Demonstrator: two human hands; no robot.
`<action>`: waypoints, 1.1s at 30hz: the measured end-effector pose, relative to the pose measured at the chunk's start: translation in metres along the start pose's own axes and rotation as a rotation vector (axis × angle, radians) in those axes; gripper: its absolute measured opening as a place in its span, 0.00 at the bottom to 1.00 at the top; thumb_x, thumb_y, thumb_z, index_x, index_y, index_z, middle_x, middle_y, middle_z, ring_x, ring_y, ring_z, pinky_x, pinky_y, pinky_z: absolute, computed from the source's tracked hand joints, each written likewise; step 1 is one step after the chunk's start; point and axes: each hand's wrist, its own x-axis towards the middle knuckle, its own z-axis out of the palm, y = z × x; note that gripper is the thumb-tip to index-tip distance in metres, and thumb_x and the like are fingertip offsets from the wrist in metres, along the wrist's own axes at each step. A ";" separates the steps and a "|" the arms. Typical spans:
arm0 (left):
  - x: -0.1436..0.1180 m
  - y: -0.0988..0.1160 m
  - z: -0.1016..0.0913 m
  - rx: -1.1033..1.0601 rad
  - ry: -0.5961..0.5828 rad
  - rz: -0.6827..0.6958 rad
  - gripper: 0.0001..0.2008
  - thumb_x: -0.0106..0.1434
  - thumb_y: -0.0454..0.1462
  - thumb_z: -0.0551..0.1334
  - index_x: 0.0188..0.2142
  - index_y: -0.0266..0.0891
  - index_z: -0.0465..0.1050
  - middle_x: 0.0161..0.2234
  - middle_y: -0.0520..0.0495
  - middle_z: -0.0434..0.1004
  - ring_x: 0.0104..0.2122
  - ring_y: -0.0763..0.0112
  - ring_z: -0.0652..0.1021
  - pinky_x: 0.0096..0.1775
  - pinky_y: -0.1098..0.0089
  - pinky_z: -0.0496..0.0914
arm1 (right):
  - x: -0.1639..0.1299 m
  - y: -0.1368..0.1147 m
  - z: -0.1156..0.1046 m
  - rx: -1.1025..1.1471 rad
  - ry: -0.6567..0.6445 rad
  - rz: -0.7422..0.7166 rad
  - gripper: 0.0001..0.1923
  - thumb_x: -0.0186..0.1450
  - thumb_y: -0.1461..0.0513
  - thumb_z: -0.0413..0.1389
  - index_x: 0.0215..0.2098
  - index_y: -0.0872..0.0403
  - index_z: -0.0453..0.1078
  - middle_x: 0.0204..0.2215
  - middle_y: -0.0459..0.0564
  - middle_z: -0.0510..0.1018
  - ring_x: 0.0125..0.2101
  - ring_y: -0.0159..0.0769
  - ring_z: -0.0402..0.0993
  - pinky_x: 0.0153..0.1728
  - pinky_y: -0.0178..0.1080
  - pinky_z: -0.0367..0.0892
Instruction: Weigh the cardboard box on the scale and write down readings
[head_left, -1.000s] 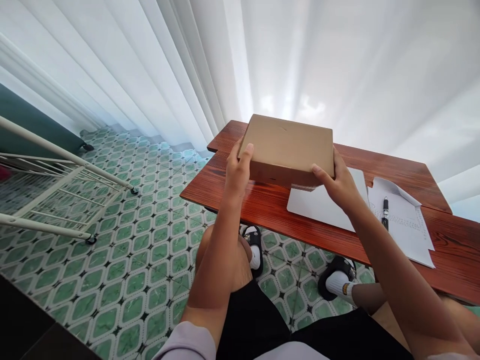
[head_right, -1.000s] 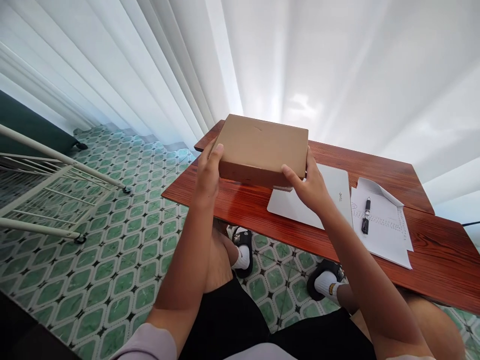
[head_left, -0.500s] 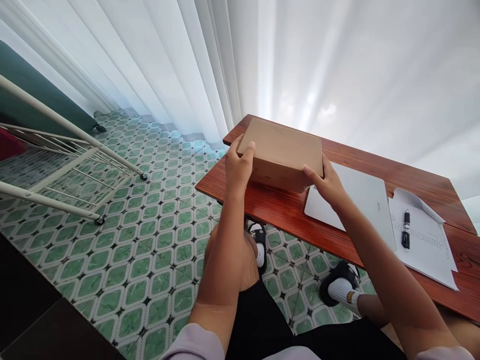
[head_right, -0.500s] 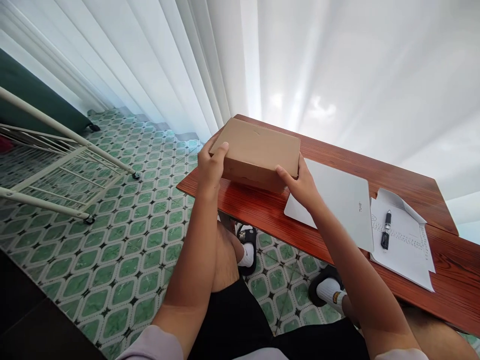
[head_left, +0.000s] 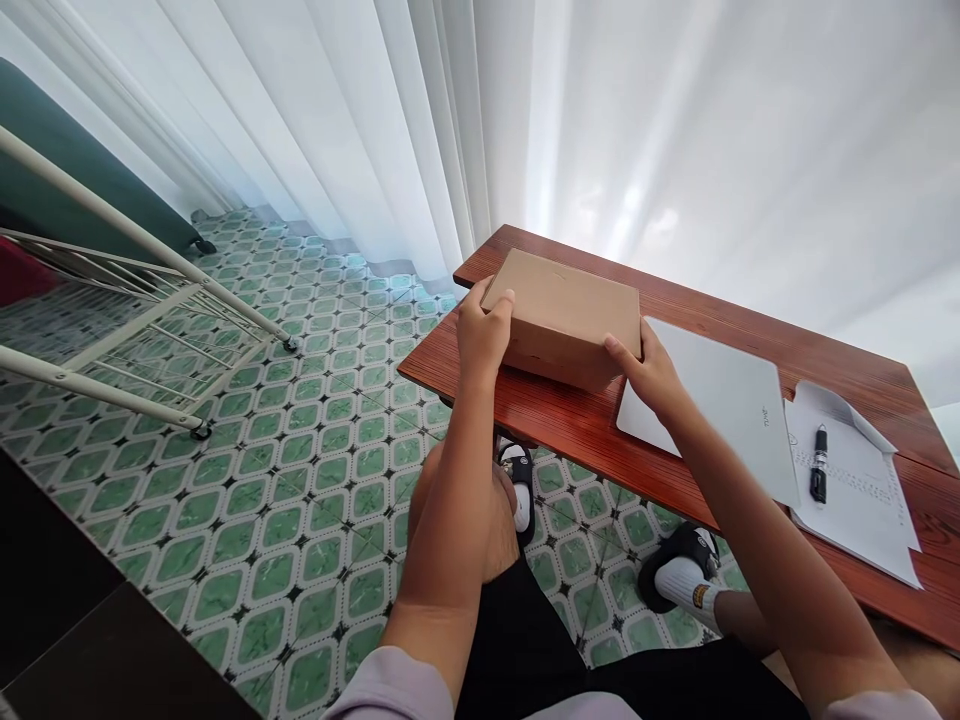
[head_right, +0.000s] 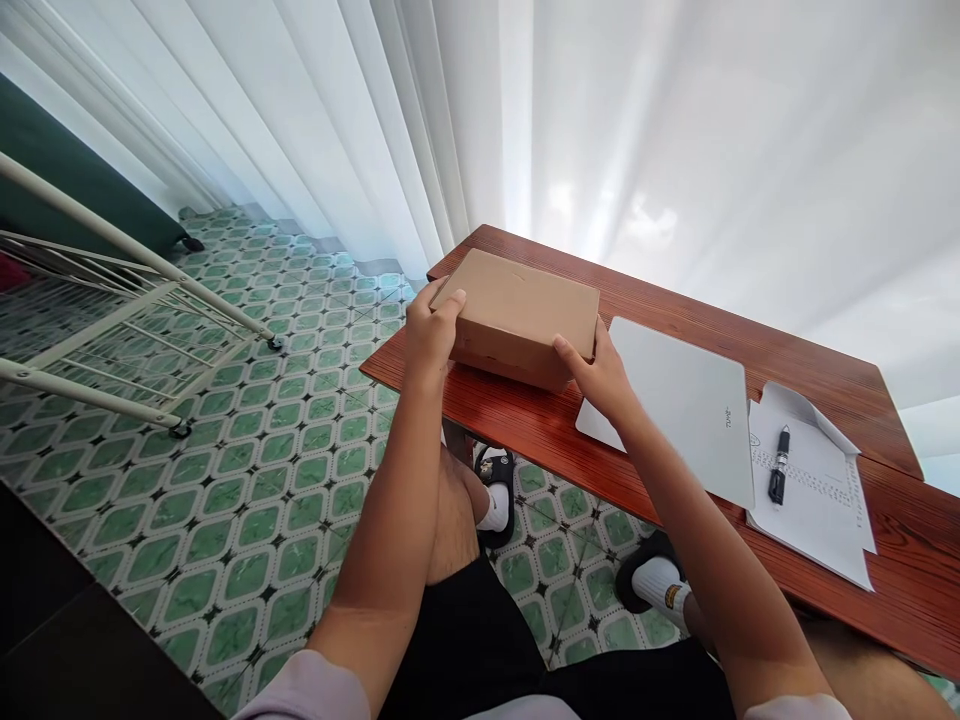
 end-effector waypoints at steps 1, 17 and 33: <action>0.001 -0.002 0.000 0.000 -0.003 0.003 0.19 0.61 0.42 0.61 0.51 0.41 0.76 0.51 0.45 0.79 0.52 0.55 0.77 0.55 0.58 0.71 | 0.000 0.001 0.000 -0.002 0.002 0.005 0.35 0.65 0.42 0.58 0.63 0.49 0.62 0.57 0.55 0.73 0.56 0.53 0.69 0.56 0.55 0.68; 0.005 -0.009 0.001 0.159 -0.041 -0.077 0.27 0.57 0.37 0.60 0.57 0.35 0.73 0.58 0.39 0.74 0.59 0.47 0.71 0.62 0.51 0.64 | 0.001 0.012 0.003 -0.008 -0.026 0.011 0.40 0.65 0.43 0.58 0.69 0.46 0.55 0.61 0.54 0.71 0.59 0.54 0.68 0.58 0.57 0.67; -0.021 0.030 0.011 0.168 0.175 0.413 0.30 0.57 0.27 0.55 0.59 0.46 0.66 0.56 0.48 0.76 0.61 0.59 0.69 0.67 0.53 0.57 | 0.001 0.020 0.000 0.023 -0.083 0.040 0.52 0.62 0.38 0.60 0.74 0.47 0.43 0.69 0.57 0.59 0.63 0.56 0.63 0.62 0.59 0.62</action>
